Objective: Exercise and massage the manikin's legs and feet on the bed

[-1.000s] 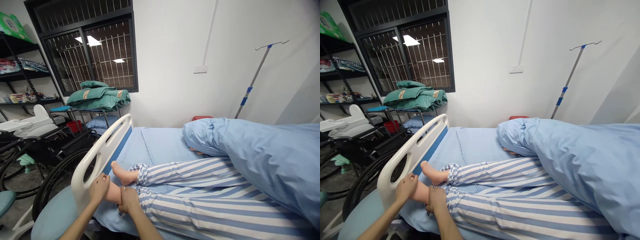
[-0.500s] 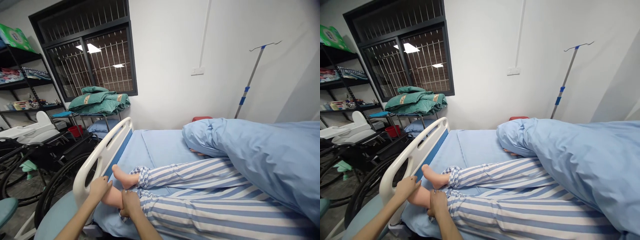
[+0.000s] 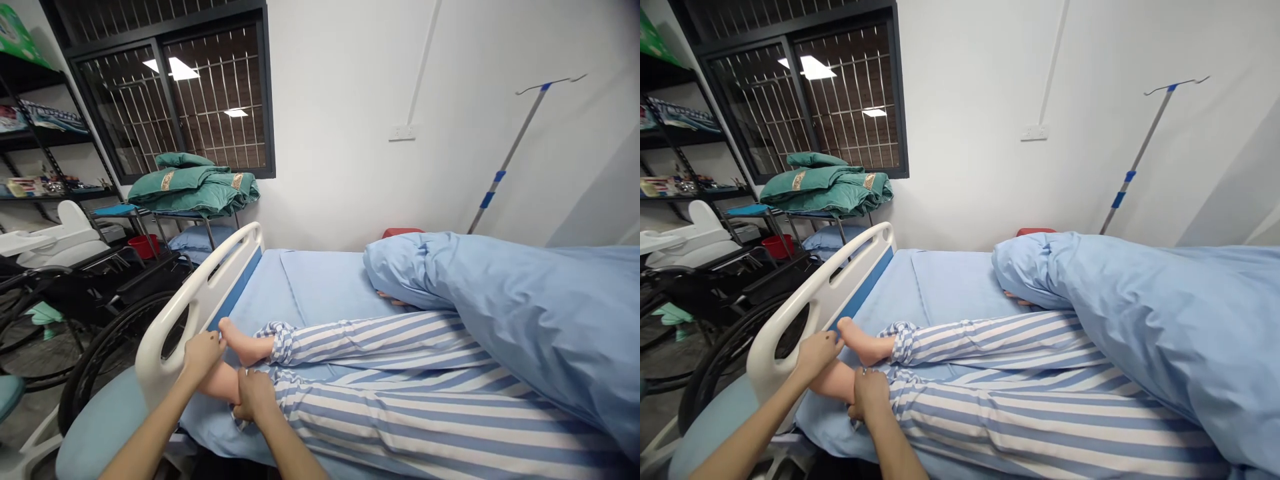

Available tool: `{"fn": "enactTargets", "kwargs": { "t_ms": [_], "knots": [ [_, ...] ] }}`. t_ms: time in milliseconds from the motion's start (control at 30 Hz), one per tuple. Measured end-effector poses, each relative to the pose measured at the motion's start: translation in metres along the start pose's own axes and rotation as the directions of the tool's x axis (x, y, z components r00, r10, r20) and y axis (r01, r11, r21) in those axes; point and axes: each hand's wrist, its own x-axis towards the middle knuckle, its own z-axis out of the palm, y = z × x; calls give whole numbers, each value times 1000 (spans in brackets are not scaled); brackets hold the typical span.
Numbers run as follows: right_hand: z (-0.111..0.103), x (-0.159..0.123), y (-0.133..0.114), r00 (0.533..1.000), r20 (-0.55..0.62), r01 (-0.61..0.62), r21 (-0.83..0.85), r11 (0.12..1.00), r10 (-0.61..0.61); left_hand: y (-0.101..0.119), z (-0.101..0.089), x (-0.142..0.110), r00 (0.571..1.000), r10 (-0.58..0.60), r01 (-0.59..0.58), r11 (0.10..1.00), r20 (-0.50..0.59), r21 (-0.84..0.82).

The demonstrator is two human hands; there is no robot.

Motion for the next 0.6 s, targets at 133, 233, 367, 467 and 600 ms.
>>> {"fn": "enactTargets", "kwargs": {
  "t_ms": [133, 233, 367, 467, 600],
  "knots": [
    [2, 1, 0, 1000, 14, 9, -3, 1000, -9, -2, -2, -6, 981, -148, 141, 988, -124, -61],
    [3, 0, -1, 1000, 24, -9, -8, 1000, 10, -3, 1, -12, 967, -221, 202, 968, -123, -151],
    [0, -2, -1, 1000, 13, -1, -11, 1000, 2, -4, 13, -28, 936, -341, 301, 907, -92, -295],
    [-3, -5, -2, 1000, 5, 13, -15, 1000, -12, -2, 24, -43, 877, -471, 399, 825, -96, -399],
    [-5, -8, -3, 1000, 10, 11, -22, 1000, -11, 1, 31, -56, 857, -505, 422, 805, -107, -418]
  ]
}}
